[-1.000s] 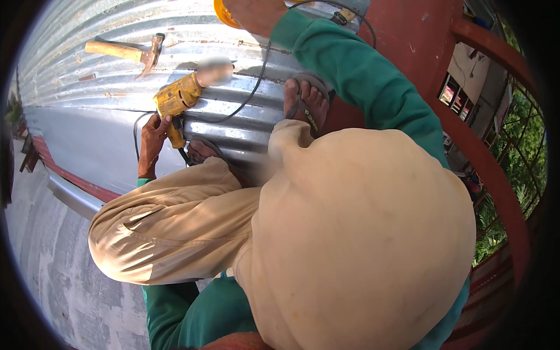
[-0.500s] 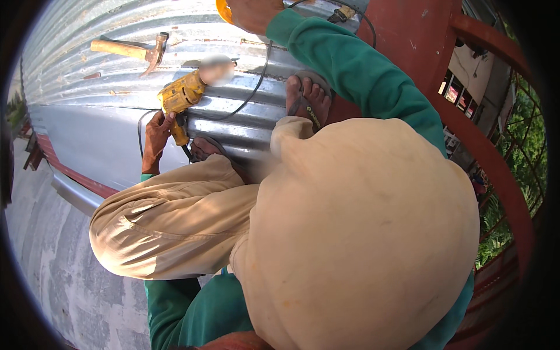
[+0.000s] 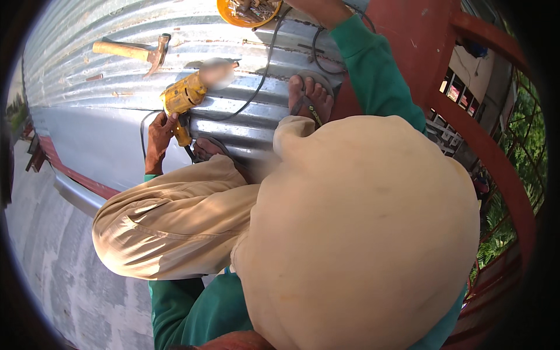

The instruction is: Two workers install a metal sheet on a corrugated roof using a drill and hammer.

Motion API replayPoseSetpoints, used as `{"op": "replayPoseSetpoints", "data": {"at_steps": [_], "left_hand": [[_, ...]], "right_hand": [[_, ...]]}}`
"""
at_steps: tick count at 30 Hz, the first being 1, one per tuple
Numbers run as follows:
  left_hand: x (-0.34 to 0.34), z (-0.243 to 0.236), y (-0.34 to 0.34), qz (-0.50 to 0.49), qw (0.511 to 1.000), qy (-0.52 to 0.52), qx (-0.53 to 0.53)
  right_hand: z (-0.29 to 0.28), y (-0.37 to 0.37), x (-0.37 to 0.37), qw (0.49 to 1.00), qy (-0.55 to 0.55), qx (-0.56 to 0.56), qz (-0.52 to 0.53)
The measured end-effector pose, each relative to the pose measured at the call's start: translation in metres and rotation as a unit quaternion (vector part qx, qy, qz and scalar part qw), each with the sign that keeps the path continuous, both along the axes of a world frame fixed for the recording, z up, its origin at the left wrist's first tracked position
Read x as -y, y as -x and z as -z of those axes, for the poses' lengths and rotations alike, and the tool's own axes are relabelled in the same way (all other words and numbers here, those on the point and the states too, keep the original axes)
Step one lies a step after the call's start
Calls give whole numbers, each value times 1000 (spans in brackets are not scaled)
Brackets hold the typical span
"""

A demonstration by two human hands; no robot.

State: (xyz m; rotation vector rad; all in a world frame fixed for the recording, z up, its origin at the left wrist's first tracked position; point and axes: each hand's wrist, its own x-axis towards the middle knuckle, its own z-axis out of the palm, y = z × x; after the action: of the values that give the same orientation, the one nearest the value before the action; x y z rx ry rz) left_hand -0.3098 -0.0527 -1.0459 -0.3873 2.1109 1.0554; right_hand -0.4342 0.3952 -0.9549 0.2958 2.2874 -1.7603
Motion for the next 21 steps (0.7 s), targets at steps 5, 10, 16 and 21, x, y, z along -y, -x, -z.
{"op": "replayPoseSetpoints", "data": {"at_steps": [5,10,16,21], "left_hand": [[-5,-9,5,15,999,28,25],[-8,-13,8,2,999,25,39],[-2,-15,10,12,999,38,27],[-6,-22,16,68,995,73,13]], "right_hand": [[13,-26,2,964,242,69,86],[2,-46,14,940,309,74,128],[34,-65,3,935,336,52,99],[22,-71,12,926,352,83,104]]}}
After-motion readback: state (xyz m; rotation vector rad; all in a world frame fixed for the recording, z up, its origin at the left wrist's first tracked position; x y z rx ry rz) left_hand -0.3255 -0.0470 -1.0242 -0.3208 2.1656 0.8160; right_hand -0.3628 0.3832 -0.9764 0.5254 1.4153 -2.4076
